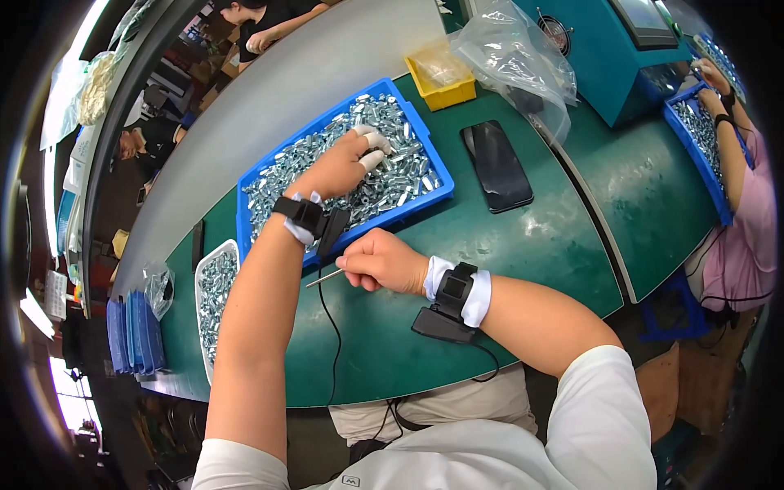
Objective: The person picks up a metal part from a blue tray and slides it onto a metal rod to check it. After inspecting the part, the person removes it from the rod and places it into a white tray, repeating the process.
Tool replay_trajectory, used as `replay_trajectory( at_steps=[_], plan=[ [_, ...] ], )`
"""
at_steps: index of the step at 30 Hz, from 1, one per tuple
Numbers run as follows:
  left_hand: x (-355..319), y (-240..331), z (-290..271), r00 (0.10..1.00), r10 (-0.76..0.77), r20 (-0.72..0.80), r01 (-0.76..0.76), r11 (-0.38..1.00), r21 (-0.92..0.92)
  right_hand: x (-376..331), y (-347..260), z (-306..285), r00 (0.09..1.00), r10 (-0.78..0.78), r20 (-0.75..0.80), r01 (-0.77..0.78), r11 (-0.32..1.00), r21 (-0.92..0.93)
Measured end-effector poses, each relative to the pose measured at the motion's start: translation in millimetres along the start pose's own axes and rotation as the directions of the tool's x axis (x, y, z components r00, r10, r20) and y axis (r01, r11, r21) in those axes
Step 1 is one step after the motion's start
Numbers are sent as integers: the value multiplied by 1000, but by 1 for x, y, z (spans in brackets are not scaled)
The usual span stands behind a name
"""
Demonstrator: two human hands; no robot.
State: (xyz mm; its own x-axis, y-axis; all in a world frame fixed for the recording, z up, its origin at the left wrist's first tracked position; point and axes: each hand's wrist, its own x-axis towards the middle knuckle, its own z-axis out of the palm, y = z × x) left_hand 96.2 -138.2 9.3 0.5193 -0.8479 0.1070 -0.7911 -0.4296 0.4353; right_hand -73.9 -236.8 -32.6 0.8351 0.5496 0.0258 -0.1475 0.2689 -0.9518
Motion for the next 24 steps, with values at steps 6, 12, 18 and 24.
replay_trajectory(
  at_steps=[6, 12, 18, 24],
  plan=[
    [-65, 8, -12, 998, -22, -66, 28, 996, 90, -1, 3, 1, 1000, -9, 2, 9, 1000, 23],
    [-132, 15, -12, 945, -260, -200, 247, 965, -88, -1, 7, 0, 1000, -1, -19, 1, 1000, 27],
    [-167, 17, -21, 879, -243, -411, 296, 952, 71, 1, 1, 5, 999, -1, -42, 2, 1000, 2],
    [-178, 61, -4, 645, -668, -372, 184, 608, -772, -3, 2, 8, 950, -101, -297, 113, 993, 22]
  ],
)
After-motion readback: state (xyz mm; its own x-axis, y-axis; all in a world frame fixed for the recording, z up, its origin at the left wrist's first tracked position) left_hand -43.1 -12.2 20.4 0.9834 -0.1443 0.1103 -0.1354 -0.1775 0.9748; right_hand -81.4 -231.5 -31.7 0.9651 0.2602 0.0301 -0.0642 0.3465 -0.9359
